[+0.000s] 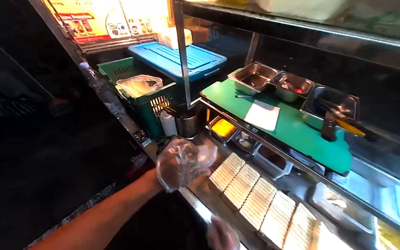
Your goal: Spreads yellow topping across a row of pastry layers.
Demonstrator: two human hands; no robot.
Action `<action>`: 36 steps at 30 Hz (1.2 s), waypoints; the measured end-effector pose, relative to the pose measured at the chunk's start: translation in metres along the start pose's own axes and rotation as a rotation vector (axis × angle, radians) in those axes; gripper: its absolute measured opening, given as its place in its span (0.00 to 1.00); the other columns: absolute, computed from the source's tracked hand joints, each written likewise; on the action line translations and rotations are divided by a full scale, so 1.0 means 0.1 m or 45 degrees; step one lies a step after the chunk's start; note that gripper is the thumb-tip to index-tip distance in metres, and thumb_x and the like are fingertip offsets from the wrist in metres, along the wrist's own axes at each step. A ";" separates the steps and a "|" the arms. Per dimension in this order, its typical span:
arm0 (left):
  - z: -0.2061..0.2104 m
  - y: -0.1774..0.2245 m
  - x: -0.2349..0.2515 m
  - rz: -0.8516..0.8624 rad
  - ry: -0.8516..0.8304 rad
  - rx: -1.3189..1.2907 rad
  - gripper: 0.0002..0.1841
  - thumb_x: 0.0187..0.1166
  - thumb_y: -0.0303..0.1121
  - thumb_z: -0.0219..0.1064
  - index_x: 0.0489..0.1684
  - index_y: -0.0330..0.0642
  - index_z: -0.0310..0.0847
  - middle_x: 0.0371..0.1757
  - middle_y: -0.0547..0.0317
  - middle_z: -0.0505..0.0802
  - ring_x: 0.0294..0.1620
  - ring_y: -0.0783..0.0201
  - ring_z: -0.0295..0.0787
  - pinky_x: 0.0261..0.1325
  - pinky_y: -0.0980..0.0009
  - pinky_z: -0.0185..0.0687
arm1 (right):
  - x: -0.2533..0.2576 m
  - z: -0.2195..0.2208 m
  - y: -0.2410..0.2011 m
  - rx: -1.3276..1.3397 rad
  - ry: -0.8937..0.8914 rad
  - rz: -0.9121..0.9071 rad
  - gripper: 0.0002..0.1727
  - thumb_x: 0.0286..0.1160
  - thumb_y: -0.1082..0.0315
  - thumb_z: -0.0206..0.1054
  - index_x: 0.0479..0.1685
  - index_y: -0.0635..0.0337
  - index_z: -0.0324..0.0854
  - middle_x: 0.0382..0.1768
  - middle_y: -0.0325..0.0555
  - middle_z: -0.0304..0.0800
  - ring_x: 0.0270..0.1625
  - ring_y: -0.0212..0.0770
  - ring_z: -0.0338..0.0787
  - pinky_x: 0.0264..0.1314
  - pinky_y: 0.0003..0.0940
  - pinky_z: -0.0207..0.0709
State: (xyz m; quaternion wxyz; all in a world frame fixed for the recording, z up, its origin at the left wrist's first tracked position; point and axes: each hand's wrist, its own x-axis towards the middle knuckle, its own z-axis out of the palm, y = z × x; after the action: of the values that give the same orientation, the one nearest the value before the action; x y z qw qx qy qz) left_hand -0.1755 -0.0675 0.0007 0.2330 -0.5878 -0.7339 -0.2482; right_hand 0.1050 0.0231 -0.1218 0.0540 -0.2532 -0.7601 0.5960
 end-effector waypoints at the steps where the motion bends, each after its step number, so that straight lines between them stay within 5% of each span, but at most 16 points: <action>1: -0.01 -0.23 -0.01 0.023 0.048 0.009 0.23 0.80 0.61 0.63 0.31 0.52 0.91 0.46 0.55 0.94 0.57 0.55 0.87 0.71 0.51 0.75 | 0.54 0.27 -0.14 -0.132 -0.022 -0.006 0.22 0.86 0.57 0.62 0.73 0.56 0.83 0.65 0.47 0.91 0.66 0.41 0.90 0.75 0.46 0.80; 4: -0.06 -0.67 -0.07 -0.080 0.246 -0.022 0.25 0.77 0.60 0.68 0.16 0.50 0.82 0.44 0.52 0.93 0.55 0.53 0.89 0.64 0.50 0.81 | 1.96 0.85 -0.44 -0.373 0.063 0.387 0.27 0.86 0.56 0.60 0.80 0.60 0.74 0.73 0.56 0.84 0.77 0.51 0.82 0.82 0.50 0.72; 7: -0.15 -0.79 -0.25 -0.387 0.380 -0.042 0.26 0.76 0.60 0.68 0.12 0.52 0.80 0.45 0.56 0.94 0.56 0.56 0.88 0.68 0.51 0.78 | 2.66 1.20 -0.56 -0.690 0.167 0.838 0.33 0.77 0.50 0.66 0.77 0.61 0.76 0.72 0.57 0.84 0.75 0.52 0.83 0.76 0.54 0.77; 11: -0.32 -0.81 -0.55 -0.693 0.548 -0.291 0.18 0.70 0.51 0.74 0.16 0.51 0.82 0.47 0.57 0.93 0.57 0.60 0.88 0.67 0.56 0.80 | 2.69 1.52 -0.60 -0.762 0.121 0.750 0.32 0.86 0.51 0.57 0.82 0.63 0.71 0.79 0.60 0.77 0.82 0.56 0.76 0.82 0.55 0.70; 13: -0.34 -0.80 -0.61 -0.730 0.652 -0.435 0.16 0.70 0.48 0.77 0.18 0.53 0.80 0.47 0.63 0.91 0.54 0.67 0.88 0.62 0.66 0.83 | 2.73 1.56 -0.56 -0.713 0.068 0.730 0.33 0.85 0.54 0.59 0.85 0.64 0.68 0.83 0.60 0.73 0.85 0.56 0.72 0.85 0.54 0.67; 16: -0.32 -0.83 -0.63 -0.728 0.760 -0.605 0.11 0.69 0.43 0.79 0.27 0.56 0.81 0.50 0.73 0.89 0.51 0.78 0.86 0.56 0.78 0.83 | 2.88 1.54 -0.61 -0.555 0.216 0.877 0.41 0.78 0.44 0.66 0.83 0.66 0.67 0.79 0.60 0.76 0.80 0.55 0.78 0.78 0.57 0.75; 20: -0.09 -0.91 -0.57 -0.640 0.696 -0.530 0.15 0.68 0.45 0.79 0.20 0.51 0.80 0.51 0.64 0.89 0.57 0.72 0.85 0.66 0.74 0.80 | 2.95 1.41 -0.70 -0.373 0.237 1.078 0.35 0.75 0.44 0.69 0.74 0.60 0.78 0.72 0.56 0.85 0.73 0.53 0.85 0.71 0.57 0.79; 22: 0.15 -0.95 -0.49 -0.463 0.577 -0.297 0.21 0.72 0.49 0.76 0.17 0.43 0.81 0.47 0.47 0.91 0.57 0.55 0.87 0.69 0.59 0.76 | 2.91 1.32 -0.71 -0.299 0.186 1.052 0.30 0.81 0.47 0.65 0.69 0.63 0.82 0.71 0.57 0.86 0.73 0.53 0.85 0.74 0.56 0.78; 25: 0.71 -0.96 -0.44 -0.230 0.360 -0.085 0.24 0.77 0.53 0.69 0.21 0.40 0.88 0.46 0.39 0.94 0.52 0.40 0.90 0.64 0.42 0.78 | 2.37 1.13 -0.69 0.129 0.337 0.793 0.23 0.88 0.56 0.61 0.66 0.67 0.81 0.58 0.62 0.90 0.59 0.53 0.91 0.65 0.52 0.84; 29: 1.38 -0.83 -0.80 -0.193 -0.154 -0.049 0.28 0.79 0.60 0.62 0.44 0.40 0.93 0.55 0.36 0.93 0.59 0.33 0.89 0.63 0.34 0.79 | 0.78 0.45 -0.49 0.312 0.227 0.502 0.21 0.89 0.62 0.56 0.74 0.64 0.69 0.41 0.50 0.89 0.32 0.40 0.91 0.37 0.39 0.91; 31: 1.40 -0.65 -1.00 -0.300 -0.410 -0.103 0.27 0.74 0.57 0.67 0.49 0.39 0.92 0.61 0.34 0.91 0.67 0.29 0.84 0.69 0.30 0.73 | -0.04 -0.07 -0.18 0.092 0.332 0.372 0.18 0.88 0.64 0.55 0.67 0.65 0.75 0.38 0.45 0.89 0.34 0.36 0.89 0.42 0.37 0.88; 33: 1.34 -0.40 -1.22 -0.409 -0.436 -0.081 0.31 0.72 0.61 0.64 0.54 0.41 0.91 0.65 0.34 0.89 0.71 0.30 0.81 0.75 0.32 0.70 | -0.81 -0.70 0.21 -0.089 0.576 0.286 0.17 0.86 0.67 0.55 0.63 0.67 0.80 0.36 0.43 0.91 0.35 0.35 0.90 0.42 0.37 0.89; 36: 1.19 0.47 -1.20 -0.555 -0.301 -0.321 0.32 0.76 0.53 0.70 0.62 0.29 0.85 0.65 0.28 0.87 0.70 0.37 0.83 0.77 0.47 0.73 | -1.86 -1.84 0.69 -0.435 0.818 0.385 0.23 0.85 0.69 0.51 0.74 0.64 0.78 0.41 0.45 0.94 0.41 0.38 0.92 0.51 0.43 0.89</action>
State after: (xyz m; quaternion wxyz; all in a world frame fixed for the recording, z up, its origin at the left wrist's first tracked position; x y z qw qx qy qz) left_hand -0.1113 -0.0725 -0.1625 0.0119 -0.4651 -0.8285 -0.3116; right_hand 0.3588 0.1127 -0.0935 0.1579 -0.5413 -0.7469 0.3524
